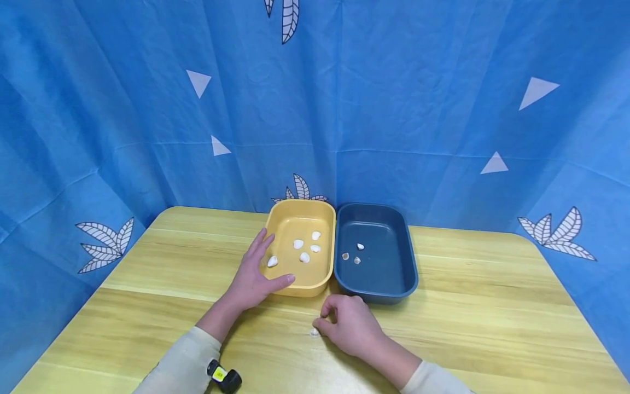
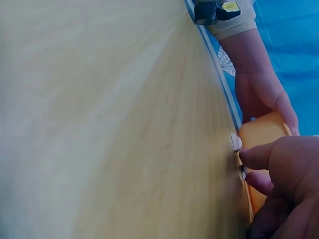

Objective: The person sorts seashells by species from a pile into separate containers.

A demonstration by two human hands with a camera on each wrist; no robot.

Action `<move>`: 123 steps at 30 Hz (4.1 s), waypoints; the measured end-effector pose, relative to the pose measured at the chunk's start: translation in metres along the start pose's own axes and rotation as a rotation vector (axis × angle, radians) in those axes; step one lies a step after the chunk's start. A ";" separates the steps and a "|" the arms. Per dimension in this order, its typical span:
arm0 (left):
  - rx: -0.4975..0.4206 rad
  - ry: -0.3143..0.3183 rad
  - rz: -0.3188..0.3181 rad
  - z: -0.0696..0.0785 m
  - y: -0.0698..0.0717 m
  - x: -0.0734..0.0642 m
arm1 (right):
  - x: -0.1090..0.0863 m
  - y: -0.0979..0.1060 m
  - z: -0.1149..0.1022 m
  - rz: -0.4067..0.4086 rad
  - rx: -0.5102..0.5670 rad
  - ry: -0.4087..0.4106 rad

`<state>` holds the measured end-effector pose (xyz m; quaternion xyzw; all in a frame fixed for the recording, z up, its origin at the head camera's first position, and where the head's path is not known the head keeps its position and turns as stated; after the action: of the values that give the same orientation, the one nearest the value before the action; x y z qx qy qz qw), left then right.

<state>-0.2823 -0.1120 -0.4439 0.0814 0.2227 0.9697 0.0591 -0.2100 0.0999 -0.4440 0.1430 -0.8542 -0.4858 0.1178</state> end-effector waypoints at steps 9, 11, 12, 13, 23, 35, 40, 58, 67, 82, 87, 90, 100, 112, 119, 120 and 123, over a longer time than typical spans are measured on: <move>-0.003 -0.005 0.001 0.000 0.000 0.000 | 0.000 -0.002 0.004 -0.084 0.064 0.032; -0.004 -0.007 0.001 0.001 0.000 0.000 | 0.000 -0.002 0.003 -0.093 0.072 0.040; -0.005 -0.009 0.001 0.001 0.001 0.000 | 0.000 -0.002 0.003 -0.098 0.077 0.045; -0.005 -0.008 0.000 0.001 0.001 0.000 | 0.000 -0.003 0.002 -0.104 0.081 0.049; -0.010 -0.007 -0.006 0.002 0.001 0.000 | -0.006 0.001 0.001 -0.140 0.146 0.080; -0.007 -0.015 -0.014 0.004 0.001 0.000 | -0.015 0.041 -0.004 -0.045 0.208 0.054; -0.008 -0.014 -0.011 0.004 0.001 0.000 | -0.014 0.066 -0.002 0.043 0.192 0.073; -0.025 0.001 -0.014 0.002 0.000 0.000 | 0.031 0.124 0.065 0.113 0.036 -0.088; -0.018 -0.003 -0.014 0.001 -0.001 0.000 | 0.049 0.123 0.091 0.102 -0.006 -0.156; -0.028 -0.011 -0.009 0.001 -0.003 0.000 | 0.061 0.117 0.110 0.036 0.011 -0.214; -0.020 -0.010 -0.008 0.001 -0.003 0.000 | 0.063 0.114 0.110 0.033 0.012 -0.209; -0.019 -0.011 -0.006 0.001 -0.003 0.000 | 0.064 0.114 0.110 0.030 0.016 -0.212; -0.024 0.007 -0.004 0.000 -0.002 0.000 | 0.064 0.115 0.109 0.029 0.023 -0.222; -0.021 0.002 -0.003 0.000 0.000 -0.001 | 0.047 0.115 0.082 0.098 0.069 -0.157; -0.016 0.008 -0.003 -0.001 0.001 -0.002 | 0.029 0.106 0.043 0.103 0.107 -0.071; -0.015 0.008 -0.002 -0.001 0.001 -0.002 | 0.026 0.105 0.037 0.102 0.114 -0.056; -0.015 0.008 -0.003 -0.001 0.001 -0.002 | 0.018 0.098 0.022 0.100 0.134 -0.016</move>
<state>-0.2809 -0.1135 -0.4450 0.0765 0.2159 0.9716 0.0600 -0.2473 0.1584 -0.3695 0.1040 -0.8917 -0.4223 0.1251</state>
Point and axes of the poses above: each hand's wrist, its own x-axis towards the middle knuckle, its own y-axis out of the back of the hand, z = x × y, the point moved 7 cm from there along x, towards the middle knuckle, and after that the axes turned 9 degrees about -x, right-handed, at the moved point
